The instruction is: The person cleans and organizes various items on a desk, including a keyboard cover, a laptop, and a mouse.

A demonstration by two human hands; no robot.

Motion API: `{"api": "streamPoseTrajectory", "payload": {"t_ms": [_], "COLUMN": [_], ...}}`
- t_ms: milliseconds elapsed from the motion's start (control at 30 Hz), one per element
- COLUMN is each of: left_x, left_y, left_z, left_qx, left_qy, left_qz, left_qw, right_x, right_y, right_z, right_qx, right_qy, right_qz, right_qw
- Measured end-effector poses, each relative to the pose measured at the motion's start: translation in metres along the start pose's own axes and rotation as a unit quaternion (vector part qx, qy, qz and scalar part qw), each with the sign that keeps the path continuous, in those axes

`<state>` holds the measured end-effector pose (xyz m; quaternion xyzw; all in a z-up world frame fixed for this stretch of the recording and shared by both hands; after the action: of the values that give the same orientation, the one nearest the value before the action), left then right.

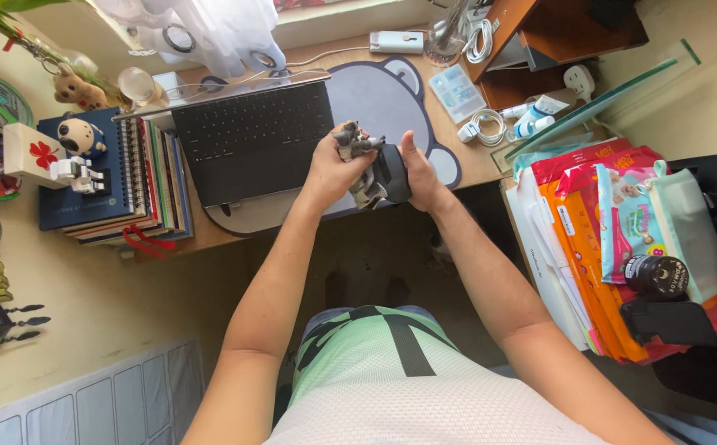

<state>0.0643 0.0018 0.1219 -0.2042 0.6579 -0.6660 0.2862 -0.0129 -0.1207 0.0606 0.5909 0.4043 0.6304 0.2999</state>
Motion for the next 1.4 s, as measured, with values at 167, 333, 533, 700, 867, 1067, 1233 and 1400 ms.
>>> {"api": "streamPoseTrajectory", "payload": {"t_ms": [167, 333, 533, 700, 867, 1067, 1233, 1400], "left_x": [0.007, -0.005, -0.005, -0.009, -0.005, -0.002, -0.017, -0.051], "left_y": [0.009, 0.024, 0.013, 0.007, 0.01, -0.008, 0.0, 0.073], "left_z": [-0.01, 0.002, 0.002, 0.004, 0.005, 0.004, 0.011, 0.013], "left_qx": [0.038, -0.03, -0.039, 0.033, 0.004, 0.054, 0.015, 0.018], "left_qy": [0.005, -0.071, -0.009, -0.024, -0.03, -0.01, -0.125, -0.212], "left_qz": [0.001, -0.01, -0.001, -0.038, -0.018, -0.034, 0.047, -0.264], "left_qw": [0.999, 0.997, 0.999, 0.998, 0.999, 0.998, 0.991, 0.941], "right_x": [-0.001, -0.008, -0.003, 0.006, 0.014, 0.009, 0.016, -0.002], "right_y": [0.0, -0.004, -0.002, -0.002, -0.003, -0.008, -0.007, 0.003], "right_z": [0.007, 0.007, 0.012, 0.011, 0.011, 0.012, 0.011, 0.016], "right_qx": [0.007, 0.022, 0.0, 0.013, 0.012, 0.004, 0.014, 0.003], "right_qy": [-0.017, -0.048, -0.032, -0.038, -0.001, 0.031, 0.045, -0.041], "right_qz": [0.004, -0.028, -0.054, -0.027, 0.009, 0.008, 0.003, 0.042], "right_qw": [1.0, 0.998, 0.998, 0.999, 1.0, 0.999, 0.999, 0.998]}}
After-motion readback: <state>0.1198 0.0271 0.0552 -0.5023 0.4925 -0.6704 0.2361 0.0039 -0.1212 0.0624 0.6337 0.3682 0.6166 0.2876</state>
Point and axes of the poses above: each hand's wrist, its own z-axis towards the middle knuckle, its own x-axis out of the palm, y = z × x, the point moved 8 cm from there along z, towards the middle knuckle, and after that the axes turned 8 degrees about y, right-handed, at the moved point
